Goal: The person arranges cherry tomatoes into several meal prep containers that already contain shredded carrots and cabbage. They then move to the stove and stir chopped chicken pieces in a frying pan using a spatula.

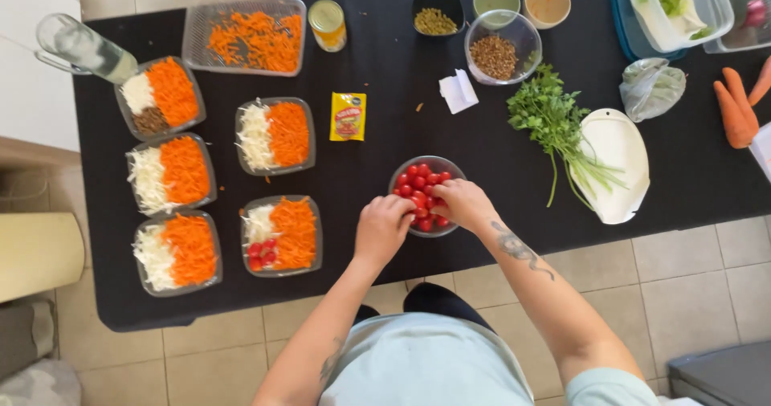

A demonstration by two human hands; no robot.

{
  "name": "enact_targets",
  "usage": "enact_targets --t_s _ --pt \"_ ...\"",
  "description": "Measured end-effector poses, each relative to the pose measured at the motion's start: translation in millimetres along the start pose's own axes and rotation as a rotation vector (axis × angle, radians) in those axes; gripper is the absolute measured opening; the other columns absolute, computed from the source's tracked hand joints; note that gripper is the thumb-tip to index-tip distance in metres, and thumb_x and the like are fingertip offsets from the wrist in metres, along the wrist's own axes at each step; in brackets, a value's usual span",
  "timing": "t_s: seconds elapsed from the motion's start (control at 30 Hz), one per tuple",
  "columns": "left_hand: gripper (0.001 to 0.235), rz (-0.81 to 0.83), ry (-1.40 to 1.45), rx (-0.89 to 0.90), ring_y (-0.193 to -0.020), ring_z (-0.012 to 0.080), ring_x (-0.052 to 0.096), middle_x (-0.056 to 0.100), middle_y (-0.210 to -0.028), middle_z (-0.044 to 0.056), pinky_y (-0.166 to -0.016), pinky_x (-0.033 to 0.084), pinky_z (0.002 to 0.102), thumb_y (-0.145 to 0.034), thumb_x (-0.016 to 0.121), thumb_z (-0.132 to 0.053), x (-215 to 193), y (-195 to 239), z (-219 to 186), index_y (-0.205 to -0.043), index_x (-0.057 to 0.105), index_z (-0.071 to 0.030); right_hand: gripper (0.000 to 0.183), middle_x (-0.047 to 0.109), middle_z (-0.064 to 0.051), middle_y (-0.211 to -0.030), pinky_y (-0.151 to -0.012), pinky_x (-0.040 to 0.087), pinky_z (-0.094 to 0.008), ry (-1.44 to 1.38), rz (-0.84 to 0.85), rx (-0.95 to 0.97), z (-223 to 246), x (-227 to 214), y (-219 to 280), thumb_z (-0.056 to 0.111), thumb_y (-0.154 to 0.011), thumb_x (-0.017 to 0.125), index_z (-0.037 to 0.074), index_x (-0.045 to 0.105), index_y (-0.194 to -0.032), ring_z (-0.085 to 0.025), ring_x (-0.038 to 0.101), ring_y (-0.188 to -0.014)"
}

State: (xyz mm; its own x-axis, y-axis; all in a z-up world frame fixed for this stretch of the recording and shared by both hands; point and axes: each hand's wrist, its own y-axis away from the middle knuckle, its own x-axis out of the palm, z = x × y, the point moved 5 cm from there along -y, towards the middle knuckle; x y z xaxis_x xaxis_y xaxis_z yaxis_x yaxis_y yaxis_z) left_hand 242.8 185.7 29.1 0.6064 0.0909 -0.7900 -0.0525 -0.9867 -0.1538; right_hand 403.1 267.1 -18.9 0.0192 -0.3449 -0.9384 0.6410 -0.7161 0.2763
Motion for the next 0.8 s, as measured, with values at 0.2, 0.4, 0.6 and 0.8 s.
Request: enact_targets --t_s 0.2,0.4,0.6,0.8 --pt "0.017 0.056 -0.316 0.144 -0.084 0.0174 0.054 0.057 -0.077 -0.007 -0.067 0.044 0.030 -0.067 0.073 -0.026 83 -11 -33 -0.081 0.063 -0.026 0.024 0.066 -0.009 -0.085 -0.072 0.055 -0.038 -0.458 -0.164 0.044 -27 -46 7 0.029 -0.077 0.066 0.015 0.066 -0.097 -0.029 0.066 -0.084" --pt "0.027 0.095 -0.331 0.129 -0.089 0.0171 0.052 0.060 -0.080 -0.006 -0.073 0.042 0.031 -0.065 0.073 -0.024 91 -10 -33 -0.087 0.059 -0.025 0.030 0.056 -0.011 -0.089 -0.061 0.055 -0.032 -1.881 -0.175 0.341 -74 -46 26 0.017 -0.078 0.054 0.009 0.056 -0.106 -0.023 0.062 -0.080" --pt "0.033 -0.075 0.244 -0.265 -0.081 0.0184 0.060 0.064 -0.086 -0.004 -0.073 0.048 0.032 -0.072 0.071 -0.025 7 3 -37 -0.103 0.063 -0.027 0.007 0.056 0.000 -0.069 -0.056 0.044 -0.031 -0.401 -0.412 0.052 -51 -32 3 0.022 -0.076 0.066 0.020 0.065 -0.082 -0.017 0.056 -0.068" --pt "0.027 -0.270 0.503 -0.675 -0.076 0.0151 0.064 0.065 -0.087 -0.002 -0.069 0.049 0.027 -0.076 0.074 -0.030 -31 62 6 -0.102 0.070 -0.026 0.006 0.054 -0.002 -0.072 -0.056 0.039 -0.036 0.335 -0.558 -0.290 -28 4 -14 0.019 -0.072 0.060 0.018 0.063 -0.077 -0.022 0.052 -0.070"
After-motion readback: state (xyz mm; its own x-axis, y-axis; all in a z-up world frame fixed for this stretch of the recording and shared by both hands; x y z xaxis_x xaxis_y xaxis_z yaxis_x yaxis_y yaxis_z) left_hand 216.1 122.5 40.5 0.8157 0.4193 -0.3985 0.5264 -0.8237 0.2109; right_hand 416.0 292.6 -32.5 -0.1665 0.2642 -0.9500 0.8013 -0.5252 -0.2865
